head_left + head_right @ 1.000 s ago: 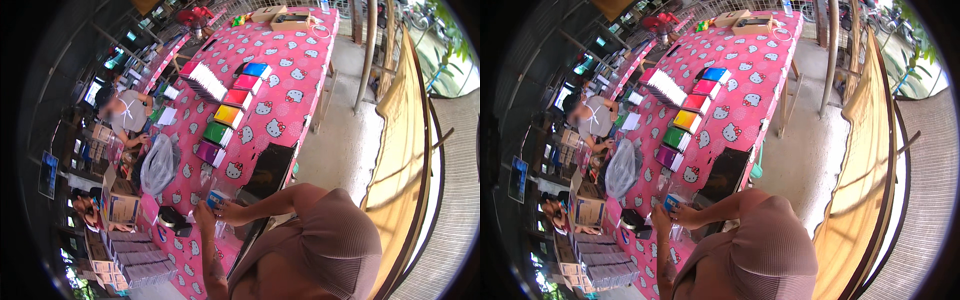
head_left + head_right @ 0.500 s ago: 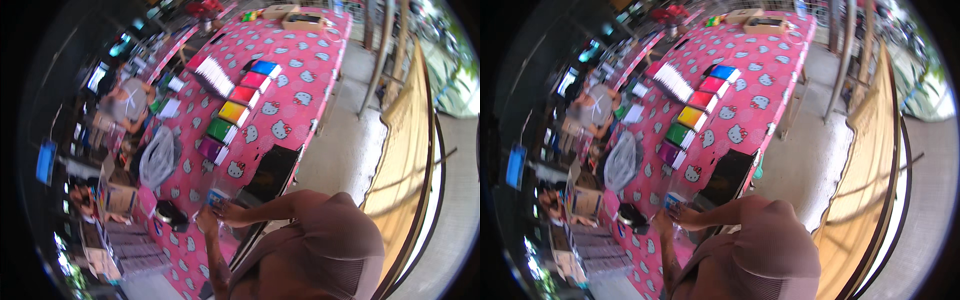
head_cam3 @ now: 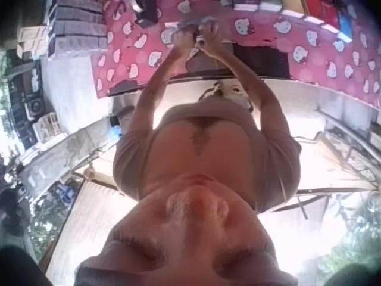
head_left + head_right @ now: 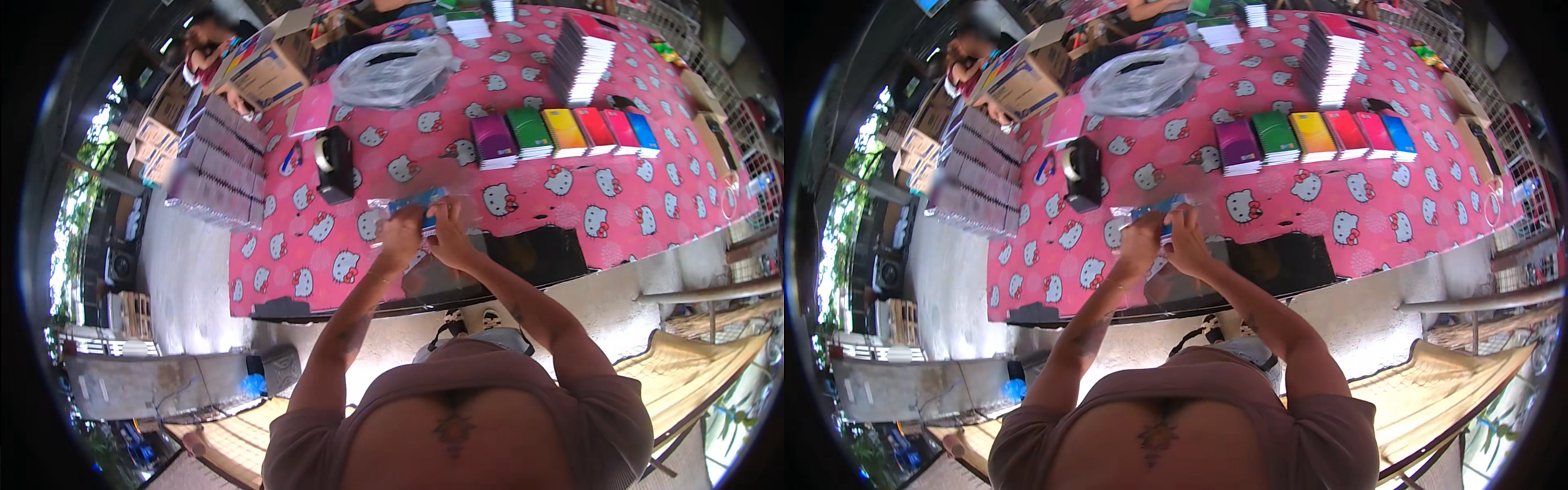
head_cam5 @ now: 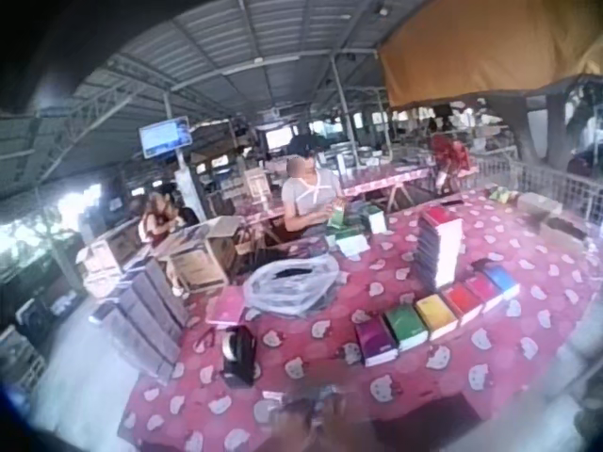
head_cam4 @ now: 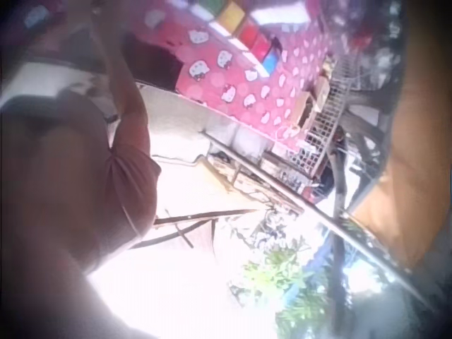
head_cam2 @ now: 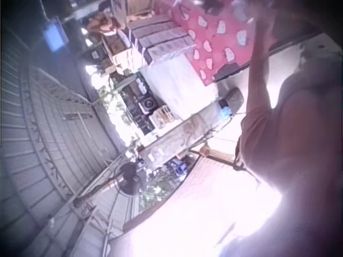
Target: The person organizes colored notebooks on a table, places them into plastic sleeves, and seals the sleeves using tape from a dispenser.
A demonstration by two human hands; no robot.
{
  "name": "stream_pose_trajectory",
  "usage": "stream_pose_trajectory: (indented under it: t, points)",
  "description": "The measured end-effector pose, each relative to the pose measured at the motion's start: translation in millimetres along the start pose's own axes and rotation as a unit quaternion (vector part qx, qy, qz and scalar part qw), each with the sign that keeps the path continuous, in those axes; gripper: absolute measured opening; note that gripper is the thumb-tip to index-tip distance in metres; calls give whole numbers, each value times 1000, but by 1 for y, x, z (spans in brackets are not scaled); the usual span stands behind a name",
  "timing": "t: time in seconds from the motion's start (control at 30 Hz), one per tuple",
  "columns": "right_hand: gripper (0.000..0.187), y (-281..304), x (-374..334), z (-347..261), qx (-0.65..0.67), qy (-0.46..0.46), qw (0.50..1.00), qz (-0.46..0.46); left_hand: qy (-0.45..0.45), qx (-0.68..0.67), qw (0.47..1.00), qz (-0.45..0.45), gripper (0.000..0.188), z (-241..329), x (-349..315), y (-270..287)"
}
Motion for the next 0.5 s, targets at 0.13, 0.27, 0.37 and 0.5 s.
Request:
stream_pose_trajectory:
  t: [0.13, 0.27, 0.37, 0.5]
  points:
    - [43, 32, 9, -30, -245, 187, 951, 29, -19, 49, 999, 15, 23, 14, -2, -1]
    - [29, 13, 10, -19, -311, 239, 919, -33, -71, 92, 993, -1, 22, -7, 12, 18]
    - [33, 15, 12, -17, -304, 213, 927, -52, -57, 114, 992, 11, 19, -75, -10, 48]
    - [38, 16, 12, -26, -269, 222, 935, -57, 165, 202, 964, 54, 16, -189, -52, 86]
Point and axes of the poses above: each hand's wrist, its own x-axis towards the middle knuckle, its own y-axis out of the back of the hand, z = x × y, the point moved 9 cm from there along x, towards the middle knuckle, and after that the axes turned 2 degrees about y, right-handed, at the moved point
